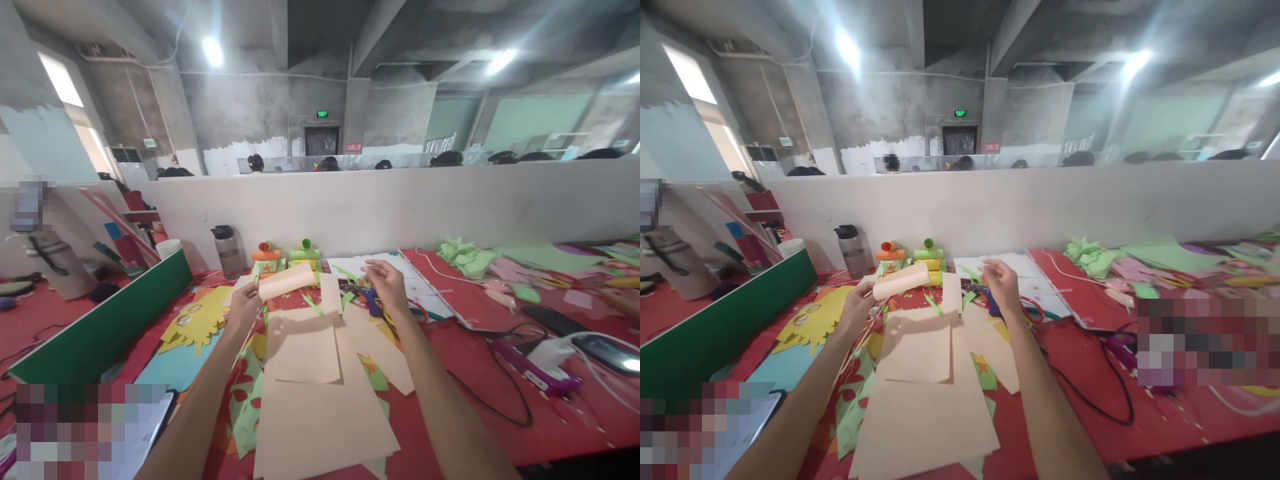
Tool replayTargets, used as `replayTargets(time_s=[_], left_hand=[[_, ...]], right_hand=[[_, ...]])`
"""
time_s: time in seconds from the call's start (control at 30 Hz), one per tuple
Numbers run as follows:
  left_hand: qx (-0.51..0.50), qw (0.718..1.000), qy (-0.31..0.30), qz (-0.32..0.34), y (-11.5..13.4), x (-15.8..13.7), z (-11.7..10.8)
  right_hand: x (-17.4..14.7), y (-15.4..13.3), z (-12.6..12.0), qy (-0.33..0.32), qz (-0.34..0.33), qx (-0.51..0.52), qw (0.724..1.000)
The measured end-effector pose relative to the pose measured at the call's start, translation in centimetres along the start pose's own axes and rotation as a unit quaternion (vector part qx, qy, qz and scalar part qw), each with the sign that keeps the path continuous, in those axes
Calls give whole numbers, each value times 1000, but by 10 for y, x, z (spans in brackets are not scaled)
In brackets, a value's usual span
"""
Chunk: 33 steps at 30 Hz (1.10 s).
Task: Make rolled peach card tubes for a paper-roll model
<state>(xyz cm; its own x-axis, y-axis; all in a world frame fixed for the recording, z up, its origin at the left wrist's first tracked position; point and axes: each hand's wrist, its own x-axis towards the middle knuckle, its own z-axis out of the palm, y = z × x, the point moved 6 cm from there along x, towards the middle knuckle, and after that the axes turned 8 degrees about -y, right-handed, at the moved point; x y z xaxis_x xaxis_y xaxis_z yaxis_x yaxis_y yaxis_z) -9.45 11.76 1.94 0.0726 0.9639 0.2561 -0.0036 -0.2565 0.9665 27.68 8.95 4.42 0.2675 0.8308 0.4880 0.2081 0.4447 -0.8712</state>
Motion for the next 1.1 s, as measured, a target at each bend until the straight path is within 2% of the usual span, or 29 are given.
replayTargets(time_s=[0.1, 0.17, 0.23, 0.33, 0.47, 0.57, 0.67, 0.83, 1.1], left_hand=[[-6, 1000, -8, -2, -1, 1, 0], [1, 1000, -14, -7, -2, 1, 0], [14, 1000, -21, -9, -4, 2, 1], [29, 999, -36, -9, -6, 4, 2], [46, 997, -68, 0, -14, 9, 5], [56, 994, -92, 11, -19, 11, 7], [62, 992, -105, 12, -21, 11, 9], [63, 992, -108, 8, -21, 12, 9], [66, 992, -111, 10, -17, 8, 11]], right_hand=[[5, 7, -33, 81, 18, -64, 994], [8, 9, -47, 74, 32, -179, 981], [9, 13, -52, 28, 48, -279, 959], [3, 25, -46, -51, 82, -358, 929], [-9, 44, -22, -135, 139, -458, 867], [-15, 52, -8, -162, 159, -514, 827], [-15, 54, -5, -171, 174, -550, 799], [-12, 54, -7, -177, 183, -566, 784], [-11, 54, -6, -137, 186, -551, 802]])
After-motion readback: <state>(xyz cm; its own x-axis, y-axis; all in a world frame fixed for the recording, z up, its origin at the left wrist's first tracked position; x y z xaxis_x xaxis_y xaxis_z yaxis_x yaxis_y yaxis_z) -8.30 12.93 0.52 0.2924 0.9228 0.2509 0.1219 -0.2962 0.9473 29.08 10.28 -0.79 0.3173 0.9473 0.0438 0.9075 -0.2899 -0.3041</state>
